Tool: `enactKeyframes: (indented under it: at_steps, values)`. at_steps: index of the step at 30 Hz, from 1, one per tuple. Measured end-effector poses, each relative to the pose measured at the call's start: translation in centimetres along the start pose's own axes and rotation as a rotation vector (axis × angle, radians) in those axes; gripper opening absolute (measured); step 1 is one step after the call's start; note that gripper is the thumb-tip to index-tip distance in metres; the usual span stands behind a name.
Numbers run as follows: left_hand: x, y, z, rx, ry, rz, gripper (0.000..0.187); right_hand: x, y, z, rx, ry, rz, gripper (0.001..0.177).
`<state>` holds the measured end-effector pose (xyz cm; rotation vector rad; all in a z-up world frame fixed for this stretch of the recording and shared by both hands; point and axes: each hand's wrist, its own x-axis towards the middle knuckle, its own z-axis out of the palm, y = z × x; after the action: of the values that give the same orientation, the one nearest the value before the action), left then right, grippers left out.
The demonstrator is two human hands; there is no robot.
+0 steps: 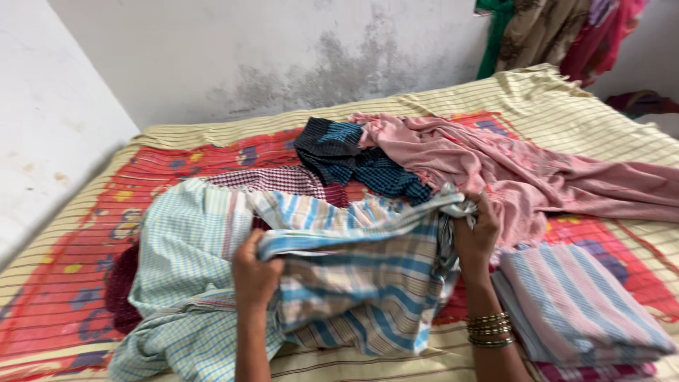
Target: The person folds a striped towel on a bed, smoothing and aligning edges before stacking it with other folded linens. They then pick up a plaid cloth and begin folding it in the same manner.
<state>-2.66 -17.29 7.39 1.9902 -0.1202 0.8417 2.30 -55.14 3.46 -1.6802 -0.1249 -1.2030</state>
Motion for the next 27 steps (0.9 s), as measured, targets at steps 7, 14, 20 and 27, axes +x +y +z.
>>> enactKeyframes:
  at_steps: [7,14,20,27]
  values:
    - [-1.4,3.8,0.7,-0.124,-0.230,-0.169,0.019,-2.8,-0.3,-0.5,0.088,-0.289,0.160,0.032]
    - [-3.6,7.5,5.2,0.138,-0.208,-0.101,0.024,-2.9,-7.3,0.1,0.224,-0.843,0.353,0.036]
    - [-6.3,10.5,6.1,0.056,-0.383,0.356,0.043,-6.4,-12.5,-1.2,0.410,-0.792,0.238,0.061]
    - [-5.6,11.5,4.8,0.125,-0.533,0.295,0.038,-6.0,-10.5,-3.3,0.116,-0.907,0.288,0.043]
